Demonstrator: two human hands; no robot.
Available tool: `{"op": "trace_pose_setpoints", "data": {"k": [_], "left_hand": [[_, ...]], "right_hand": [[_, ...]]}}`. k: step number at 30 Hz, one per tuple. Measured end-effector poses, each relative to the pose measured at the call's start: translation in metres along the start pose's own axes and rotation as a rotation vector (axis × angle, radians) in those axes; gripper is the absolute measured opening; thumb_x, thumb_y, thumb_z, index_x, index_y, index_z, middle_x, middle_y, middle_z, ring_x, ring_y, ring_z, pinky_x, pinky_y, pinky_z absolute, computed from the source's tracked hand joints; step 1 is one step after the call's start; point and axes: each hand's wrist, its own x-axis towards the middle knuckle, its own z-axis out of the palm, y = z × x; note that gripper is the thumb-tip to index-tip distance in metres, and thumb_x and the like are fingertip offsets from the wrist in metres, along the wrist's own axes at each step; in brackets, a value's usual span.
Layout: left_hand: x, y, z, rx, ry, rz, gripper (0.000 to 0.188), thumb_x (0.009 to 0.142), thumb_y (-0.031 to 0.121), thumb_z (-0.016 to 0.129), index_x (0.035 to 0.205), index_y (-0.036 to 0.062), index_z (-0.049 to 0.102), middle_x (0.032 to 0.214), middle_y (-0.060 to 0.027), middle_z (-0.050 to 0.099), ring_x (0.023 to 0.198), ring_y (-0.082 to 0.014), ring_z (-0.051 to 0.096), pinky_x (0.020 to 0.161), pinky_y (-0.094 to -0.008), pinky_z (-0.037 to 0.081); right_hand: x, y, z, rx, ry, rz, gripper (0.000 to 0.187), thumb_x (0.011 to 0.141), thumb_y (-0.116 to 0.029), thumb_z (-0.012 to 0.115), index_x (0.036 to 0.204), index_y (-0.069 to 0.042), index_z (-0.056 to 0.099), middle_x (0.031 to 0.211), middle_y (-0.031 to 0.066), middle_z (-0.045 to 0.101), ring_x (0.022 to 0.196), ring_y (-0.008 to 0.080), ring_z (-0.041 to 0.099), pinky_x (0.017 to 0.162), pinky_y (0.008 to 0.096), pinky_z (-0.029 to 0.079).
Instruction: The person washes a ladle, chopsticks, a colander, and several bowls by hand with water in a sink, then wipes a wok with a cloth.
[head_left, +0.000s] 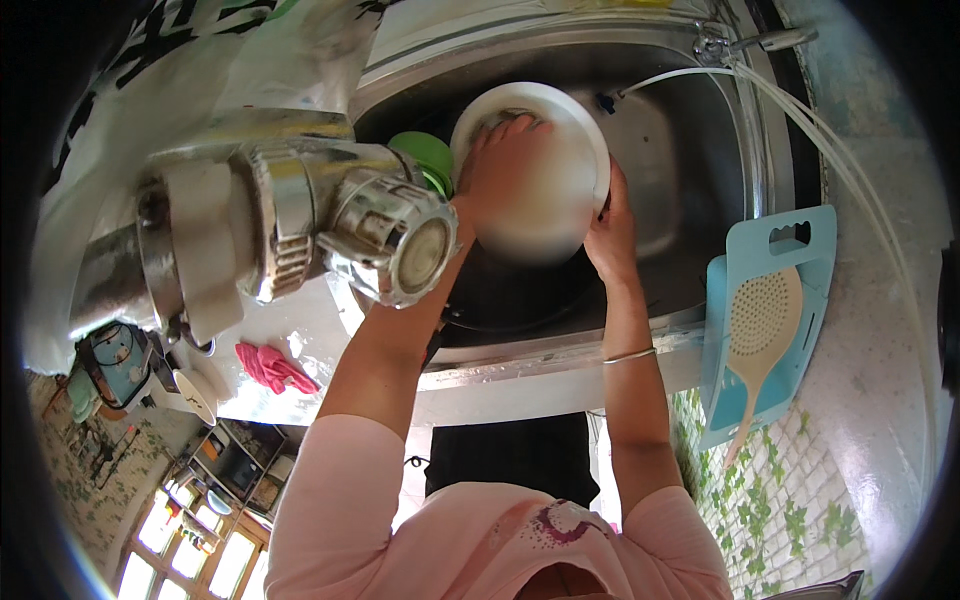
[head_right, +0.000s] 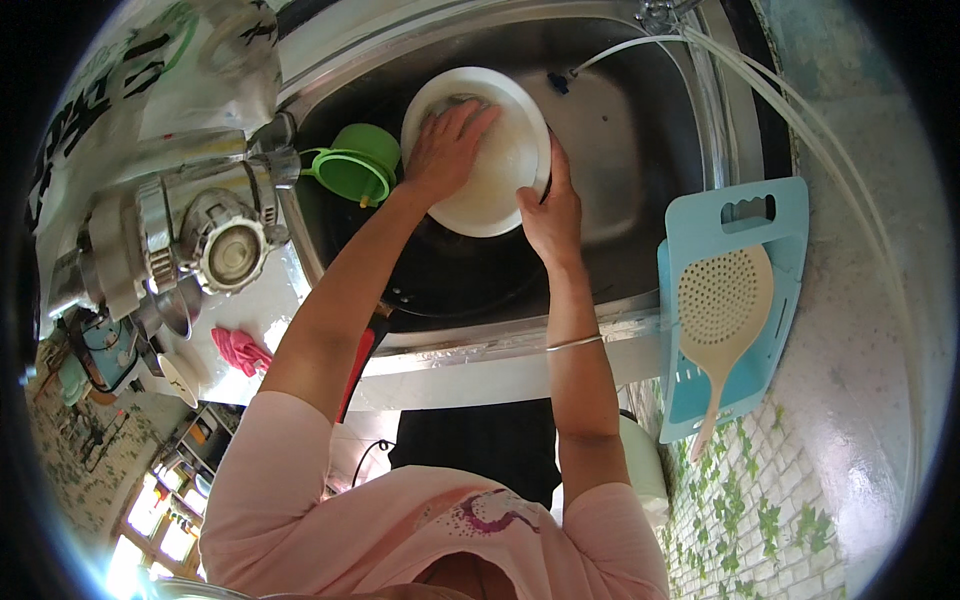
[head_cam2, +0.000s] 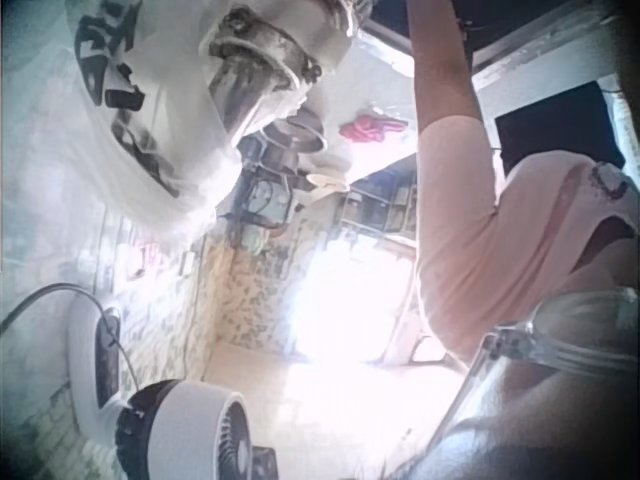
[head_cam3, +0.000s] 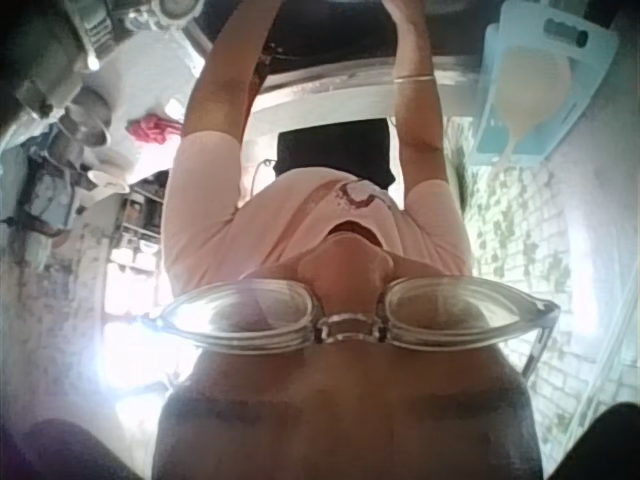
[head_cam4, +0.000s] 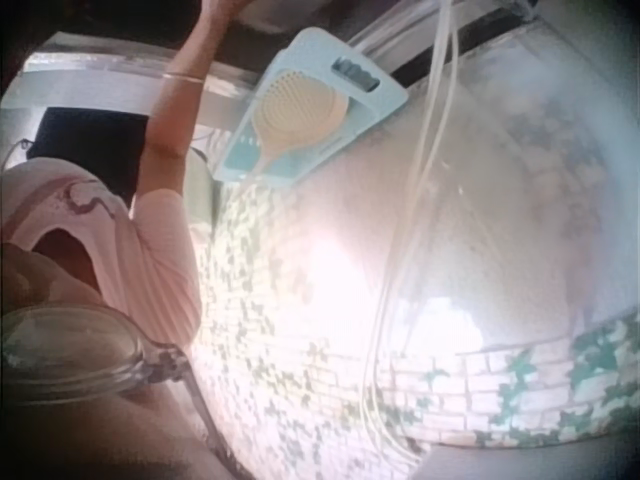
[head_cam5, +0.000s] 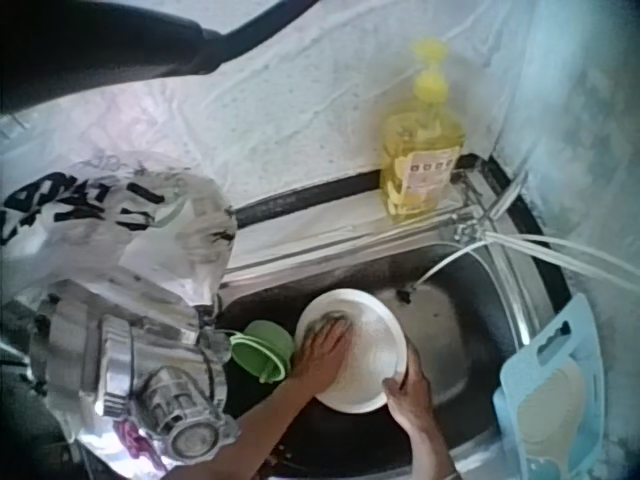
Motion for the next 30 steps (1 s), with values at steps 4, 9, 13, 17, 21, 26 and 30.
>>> {"op": "trace_pose_setpoints", "data": {"k": [4,9,13,17,21,26,30], "left_hand": [[-0.054,-0.011,0.038,0.11,-0.129,-0.16,0.05,0.091,0.024,0.041,0.138,0.008,0.032,0.143,-0.0152,0.029,0.125,-0.0308,0.036,0.106,-0.0402,0.026],[-0.049,0.053,0.015,-1.605,-0.245,-0.512,0.049,0.094,0.023,0.038,0.139,0.0042,0.029,0.138,-0.0165,0.034,0.123,-0.0277,0.038,0.104,-0.0356,0.028],[-0.063,0.032,0.028,-1.448,-0.284,-0.427,0.036,0.082,0.003,0.049,0.118,0.0075,0.053,0.123,-0.0124,0.047,0.117,-0.0239,0.044,0.098,-0.0328,0.034],[-0.079,-0.028,0.02,-0.266,-0.337,-0.031,0.023,0.063,-0.01,0.055,0.076,0.0079,0.062,0.098,-0.0066,0.055,0.099,-0.0256,0.052,0.084,-0.0356,0.043],[-0.053,-0.043,0.02,0.292,0.115,0.012,0.012,0.069,0.0,0.058,0.079,0.0079,0.06,0.098,-0.0048,0.055,0.092,-0.0253,0.054,0.076,-0.0348,0.047],[-0.003,0.038,-0.016,-0.177,0.051,0.377,0.021,0.074,0.004,0.056,0.093,0.012,0.06,0.105,-0.0046,0.054,0.1,-0.0254,0.054,0.083,-0.0335,0.047],[0.019,0.005,0.002,0.025,0.235,0.303,0.024,0.077,0.007,0.051,0.099,0.0128,0.058,0.107,-0.0037,0.054,0.103,-0.024,0.054,0.084,-0.0346,0.046]], "right_hand": [[-0.002,-0.025,0.007,0.01,-0.032,-0.074,0.062,0.077,-0.007,0.051,0.136,-0.014,0.035,0.128,0.0146,0.05,0.116,0.0282,0.05,0.096,0.0338,0.039],[-0.001,-0.03,0.006,0.311,-0.064,0.258,0.05,0.09,-0.028,0.051,0.136,-0.014,0.036,0.129,0.0133,0.048,0.118,0.0236,0.047,0.098,0.0314,0.036],[-0.002,-0.027,0.005,0.278,0.001,0.194,0.048,0.09,-0.026,0.05,0.135,-0.014,0.038,0.124,0.0132,0.052,0.113,0.0241,0.051,0.095,0.0319,0.038],[-0.004,-0.007,0.003,-0.048,0.058,0.116,0.053,0.081,-0.012,0.049,0.132,-0.014,0.038,0.116,0.0167,0.057,0.102,0.0327,0.058,0.089,0.0376,0.044],[-0.005,-0.011,0.01,-0.182,0.059,-0.023,0.061,0.075,-0.006,0.048,0.133,-0.015,0.034,0.11,0.0195,0.059,0.096,0.0384,0.059,0.084,0.0426,0.046],[-0.006,-0.01,0.003,-0.213,0.061,0.01,0.061,0.075,-0.005,0.05,0.133,-0.016,0.034,0.103,0.019,0.062,0.093,0.0365,0.061,0.081,0.0415,0.048],[-0.007,-0.012,0.001,-0.19,0.065,0.003,0.06,0.074,-0.005,0.051,0.131,-0.015,0.036,0.098,0.0191,0.063,0.09,0.0371,0.061,0.079,0.0409,0.048]]}}
